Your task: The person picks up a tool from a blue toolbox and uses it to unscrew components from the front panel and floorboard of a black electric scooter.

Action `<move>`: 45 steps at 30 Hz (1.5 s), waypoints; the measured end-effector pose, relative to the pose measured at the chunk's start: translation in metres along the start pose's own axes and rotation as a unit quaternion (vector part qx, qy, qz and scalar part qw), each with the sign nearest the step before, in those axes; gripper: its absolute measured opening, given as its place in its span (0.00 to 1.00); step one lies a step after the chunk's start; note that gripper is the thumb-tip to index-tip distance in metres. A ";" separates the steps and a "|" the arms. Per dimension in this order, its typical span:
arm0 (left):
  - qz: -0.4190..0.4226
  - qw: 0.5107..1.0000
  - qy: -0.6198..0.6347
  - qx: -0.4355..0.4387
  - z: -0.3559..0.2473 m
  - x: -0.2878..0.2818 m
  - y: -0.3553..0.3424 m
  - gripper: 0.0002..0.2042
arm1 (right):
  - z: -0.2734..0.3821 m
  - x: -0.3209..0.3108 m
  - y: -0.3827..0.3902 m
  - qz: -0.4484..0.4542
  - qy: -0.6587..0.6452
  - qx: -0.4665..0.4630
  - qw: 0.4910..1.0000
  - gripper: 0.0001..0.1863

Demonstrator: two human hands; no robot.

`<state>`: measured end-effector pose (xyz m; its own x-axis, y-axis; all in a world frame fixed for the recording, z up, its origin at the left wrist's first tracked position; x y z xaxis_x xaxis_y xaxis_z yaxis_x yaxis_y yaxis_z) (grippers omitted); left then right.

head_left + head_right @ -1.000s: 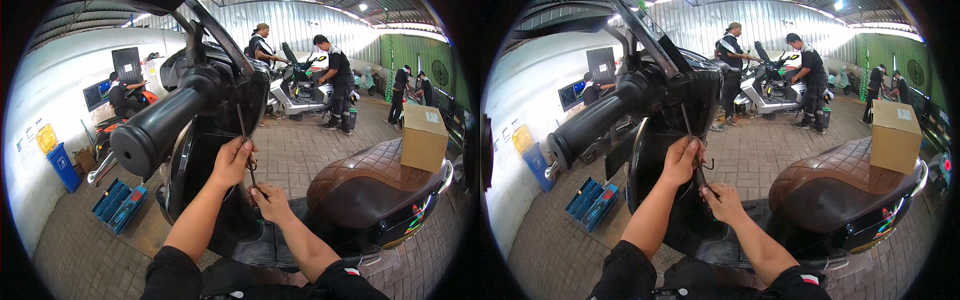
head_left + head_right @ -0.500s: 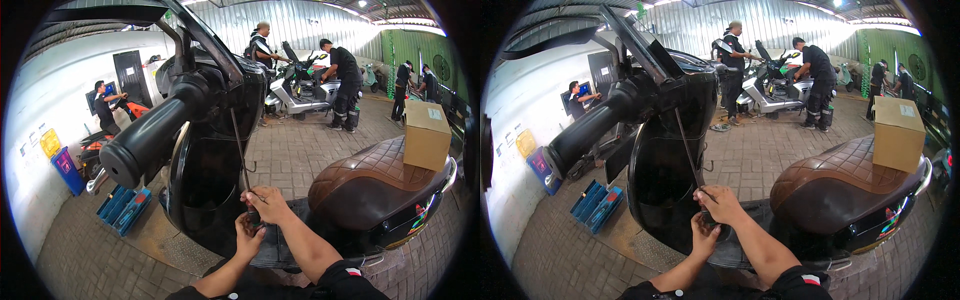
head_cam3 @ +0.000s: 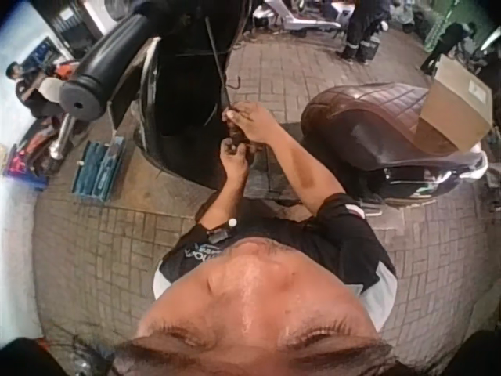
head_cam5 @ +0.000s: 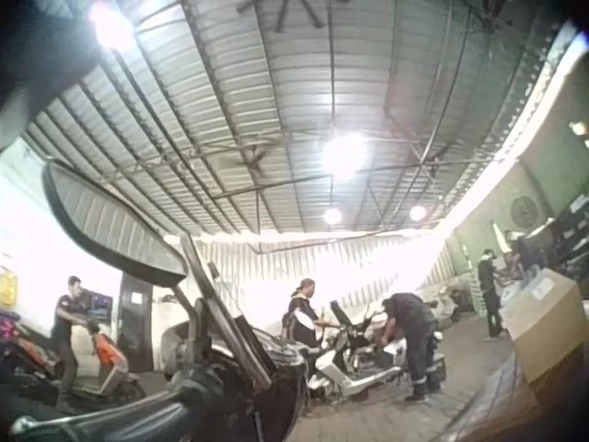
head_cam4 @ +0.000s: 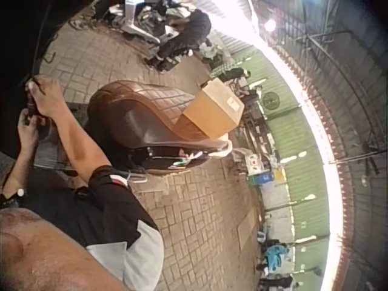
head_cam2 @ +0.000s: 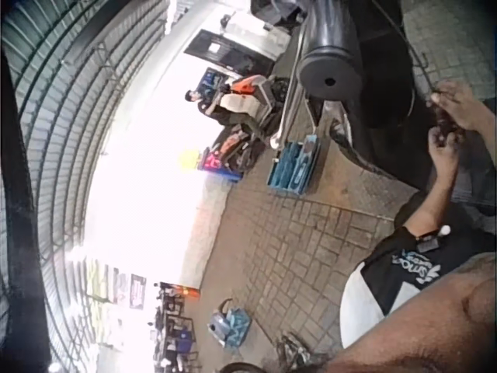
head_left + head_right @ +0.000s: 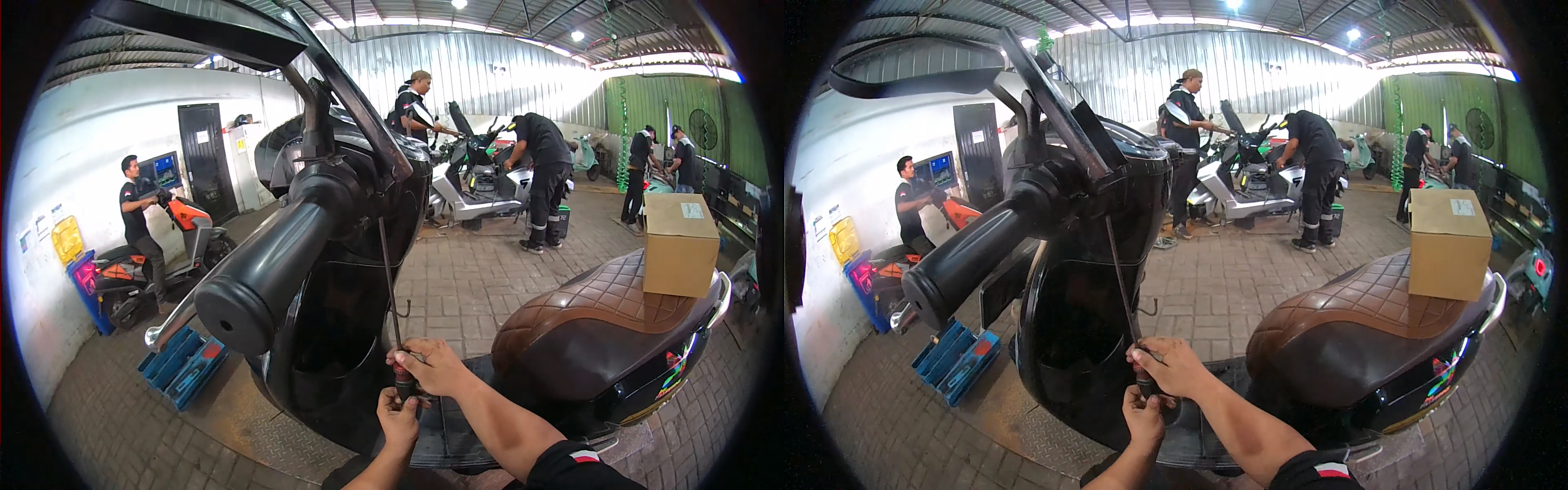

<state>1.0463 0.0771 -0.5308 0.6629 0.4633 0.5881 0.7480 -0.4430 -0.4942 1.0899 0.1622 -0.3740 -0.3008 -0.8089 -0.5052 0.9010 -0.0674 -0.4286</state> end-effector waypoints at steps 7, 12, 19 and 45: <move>0.210 0.947 0.175 -0.166 0.014 0.000 -0.003 0.30 | 0.007 -0.004 -0.002 0.082 -0.084 0.020 0.993 0.15; 0.262 0.916 0.237 -0.189 0.036 -0.005 0.002 0.32 | -0.001 -0.001 -0.001 0.080 -0.113 0.042 0.989 0.15; 0.037 0.994 0.083 -0.055 0.003 0.033 0.011 0.19 | 0.003 -0.005 0.002 0.012 -0.080 0.066 0.995 0.16; 0.024 0.990 0.121 -0.069 -0.001 0.033 -0.007 0.24 | 0.003 0.003 -0.013 0.016 -0.029 0.012 0.999 0.20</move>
<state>1.0629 0.0946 -0.5073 0.6583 0.2486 0.7105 0.6931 -0.5685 -0.4432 1.0777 0.1591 -0.3678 -0.2532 -0.8437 -0.4733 0.9172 -0.0538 -0.3947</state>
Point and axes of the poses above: each hand's wrist, its own y-axis away from the middle knuckle, its own x-axis out of the palm, z = x × y, the point moved 4 cm from there along -y, towards the middle knuckle, and after that the axes turned 7 degrees about z, right-handed, at the moved point
